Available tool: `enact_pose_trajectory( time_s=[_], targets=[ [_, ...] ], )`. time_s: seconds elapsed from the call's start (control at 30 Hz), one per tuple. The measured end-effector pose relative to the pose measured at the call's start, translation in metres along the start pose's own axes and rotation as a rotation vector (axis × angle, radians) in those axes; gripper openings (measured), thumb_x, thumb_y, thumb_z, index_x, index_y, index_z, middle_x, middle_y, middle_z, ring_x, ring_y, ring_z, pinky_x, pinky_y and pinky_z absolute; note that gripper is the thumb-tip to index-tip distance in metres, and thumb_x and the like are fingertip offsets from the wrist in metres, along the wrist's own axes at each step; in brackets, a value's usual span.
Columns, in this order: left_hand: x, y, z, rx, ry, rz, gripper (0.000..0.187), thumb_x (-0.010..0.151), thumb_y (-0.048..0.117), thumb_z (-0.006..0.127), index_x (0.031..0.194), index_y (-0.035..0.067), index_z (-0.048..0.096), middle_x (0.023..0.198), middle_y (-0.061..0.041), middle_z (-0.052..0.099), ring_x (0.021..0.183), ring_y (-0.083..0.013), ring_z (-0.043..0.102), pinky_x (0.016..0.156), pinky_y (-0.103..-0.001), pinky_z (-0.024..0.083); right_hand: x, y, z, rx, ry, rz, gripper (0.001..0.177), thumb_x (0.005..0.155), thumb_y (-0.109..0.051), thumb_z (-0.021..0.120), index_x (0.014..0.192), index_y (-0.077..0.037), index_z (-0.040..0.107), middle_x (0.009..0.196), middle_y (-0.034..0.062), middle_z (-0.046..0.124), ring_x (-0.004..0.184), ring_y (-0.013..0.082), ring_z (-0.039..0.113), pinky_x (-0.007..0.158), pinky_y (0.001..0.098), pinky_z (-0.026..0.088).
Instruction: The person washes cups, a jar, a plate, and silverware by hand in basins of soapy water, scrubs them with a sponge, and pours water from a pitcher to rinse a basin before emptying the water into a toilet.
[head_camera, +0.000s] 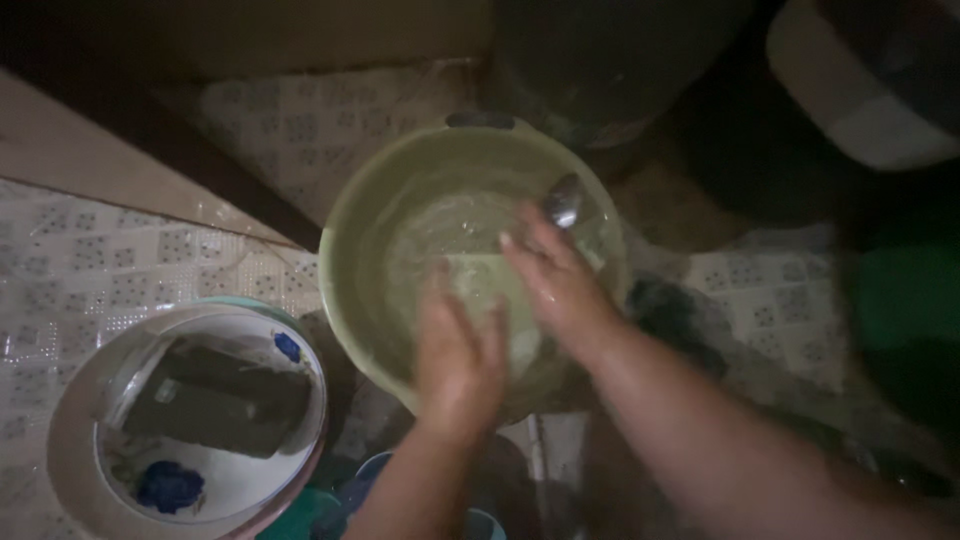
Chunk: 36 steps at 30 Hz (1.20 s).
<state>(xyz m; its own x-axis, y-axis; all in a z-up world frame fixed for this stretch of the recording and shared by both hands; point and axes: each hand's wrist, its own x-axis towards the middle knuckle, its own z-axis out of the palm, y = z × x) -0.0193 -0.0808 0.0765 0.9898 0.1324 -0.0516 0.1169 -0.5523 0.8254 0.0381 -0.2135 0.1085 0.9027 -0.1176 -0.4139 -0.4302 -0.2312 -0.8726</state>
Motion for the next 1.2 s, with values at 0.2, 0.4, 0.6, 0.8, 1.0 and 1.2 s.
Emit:
enact_pose_trajectory(
  time_s=[0.2,0.4,0.6,0.8,1.0,1.2],
  targets=[
    [0.035,-0.002,0.025,-0.278,-0.228,-0.297,0.043,0.103,0.035,0.044,0.136,0.008,0.053,0.125,-0.020,0.068,0.110,-0.0392,0.069,0.091,-0.047,0.054,0.029,-0.008,0.015,0.273,-0.406,0.079,0.067,0.101,-0.051,0.050,0.161,-0.023,0.037,0.169,0.0058,0.033,0.150,0.0235,0.033,0.114,0.0387,0.033],
    [0.037,-0.041,0.037,-0.217,-0.194,-0.292,0.032,0.104,0.031,0.047,0.116,0.012,0.070,0.097,-0.014,0.073,0.090,-0.0273,0.069,0.084,-0.039,0.052,0.037,0.068,-0.067,0.131,0.221,0.111,0.036,0.098,-0.022,0.055,0.129,-0.007,0.066,0.128,0.0200,0.071,0.118,0.0377,0.067,0.103,0.0513,0.053],
    [0.038,-0.051,0.055,-0.530,-0.306,-0.480,0.031,0.105,0.031,0.048,0.109,0.011,0.071,0.069,-0.001,0.052,0.059,-0.0122,0.047,0.054,-0.031,0.041,-0.011,0.144,-0.089,-0.965,0.220,0.374,0.073,0.086,-0.033,0.073,0.151,-0.016,0.045,0.156,0.0213,0.041,0.140,0.0396,0.045,0.110,0.0473,0.040],
    [0.041,-0.055,0.055,-0.609,-0.324,-0.510,0.030,0.105,0.030,0.046,0.107,0.010,0.068,0.063,0.004,0.047,0.049,-0.0077,0.041,0.043,-0.028,0.035,0.023,0.148,-0.096,-1.018,-0.126,0.532,0.101,0.079,-0.029,0.087,0.161,-0.026,0.029,0.162,0.0151,0.030,0.144,0.0337,0.042,0.116,0.0422,0.044],
    [0.041,-0.052,0.039,-0.653,-0.351,-0.642,0.028,0.103,0.028,0.047,0.109,0.009,0.066,0.059,-0.001,0.045,0.044,-0.0133,0.040,0.041,-0.032,0.035,0.046,0.193,-0.120,-1.270,-0.329,0.503,0.077,0.077,-0.024,0.090,0.146,-0.017,0.056,0.150,0.0181,0.045,0.130,0.0331,0.055,0.105,0.0422,0.052],
    [0.035,-0.048,0.016,-0.562,-0.420,-0.708,0.030,0.102,0.027,0.048,0.116,0.010,0.068,0.060,-0.002,0.049,0.045,-0.0145,0.047,0.043,-0.032,0.041,0.037,0.191,-0.122,-0.489,0.237,0.576,0.071,0.083,-0.011,0.080,0.147,-0.005,0.051,0.138,0.0212,0.059,0.119,0.0369,0.063,0.095,0.0503,0.055]
  ],
)
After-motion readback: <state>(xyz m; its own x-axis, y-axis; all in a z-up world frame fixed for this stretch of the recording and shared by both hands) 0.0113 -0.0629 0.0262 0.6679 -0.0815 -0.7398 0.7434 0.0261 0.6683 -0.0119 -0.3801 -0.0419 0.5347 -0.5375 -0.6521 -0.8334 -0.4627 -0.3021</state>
